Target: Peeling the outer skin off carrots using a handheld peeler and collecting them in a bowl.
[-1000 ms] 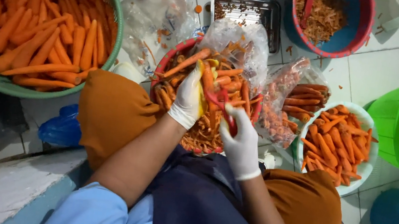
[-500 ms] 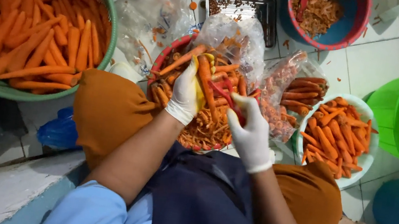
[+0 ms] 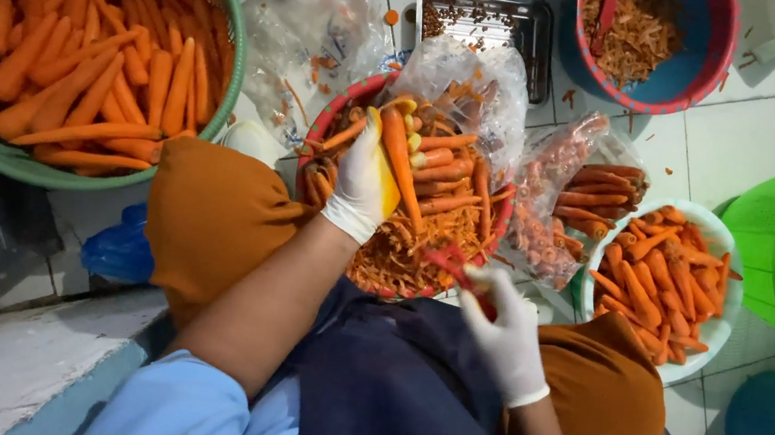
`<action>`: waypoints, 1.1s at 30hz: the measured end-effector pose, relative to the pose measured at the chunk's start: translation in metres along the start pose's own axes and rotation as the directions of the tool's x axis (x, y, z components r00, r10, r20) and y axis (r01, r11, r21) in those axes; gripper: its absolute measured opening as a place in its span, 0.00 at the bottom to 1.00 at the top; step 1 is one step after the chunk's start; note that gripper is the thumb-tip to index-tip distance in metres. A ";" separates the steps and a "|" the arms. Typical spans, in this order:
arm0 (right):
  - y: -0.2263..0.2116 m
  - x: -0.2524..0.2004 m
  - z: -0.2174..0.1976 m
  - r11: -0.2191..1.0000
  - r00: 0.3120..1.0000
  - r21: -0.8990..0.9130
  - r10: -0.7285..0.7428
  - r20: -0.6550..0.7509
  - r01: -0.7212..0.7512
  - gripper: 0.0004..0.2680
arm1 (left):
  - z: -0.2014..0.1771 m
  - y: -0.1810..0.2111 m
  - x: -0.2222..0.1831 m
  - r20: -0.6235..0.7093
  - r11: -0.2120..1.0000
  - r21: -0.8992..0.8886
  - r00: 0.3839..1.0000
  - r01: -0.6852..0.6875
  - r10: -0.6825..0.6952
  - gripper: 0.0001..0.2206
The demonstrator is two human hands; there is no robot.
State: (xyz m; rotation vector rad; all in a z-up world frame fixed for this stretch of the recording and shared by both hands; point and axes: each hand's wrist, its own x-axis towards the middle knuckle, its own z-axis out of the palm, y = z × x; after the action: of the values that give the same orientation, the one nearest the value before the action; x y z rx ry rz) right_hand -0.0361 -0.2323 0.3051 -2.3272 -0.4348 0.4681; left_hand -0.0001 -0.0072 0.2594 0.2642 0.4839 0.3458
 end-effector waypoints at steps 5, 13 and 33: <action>-0.047 0.032 -0.004 0.983 0.993 0.182 -0.008 -0.122 0.030 0.11 | 0.034 0.004 -0.029 0.039 0.995 -0.065 0.997 0.072 -0.070 0.17; -0.052 0.050 0.025 0.974 0.965 0.048 -0.211 -0.157 0.221 0.11 | 0.012 -0.010 -0.017 0.130 0.964 -0.189 0.978 0.186 -0.163 0.12; -0.032 0.004 -0.026 0.982 0.995 -0.174 0.083 0.061 -0.071 0.11 | 0.010 -0.002 -0.004 0.049 0.992 -0.128 0.999 0.000 0.006 0.15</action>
State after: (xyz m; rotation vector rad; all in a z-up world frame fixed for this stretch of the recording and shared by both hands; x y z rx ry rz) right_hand -0.0265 -0.2233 0.3440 -2.5079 -0.4332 0.5686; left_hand 0.0017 -0.0121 0.2685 0.1484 0.4110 0.3708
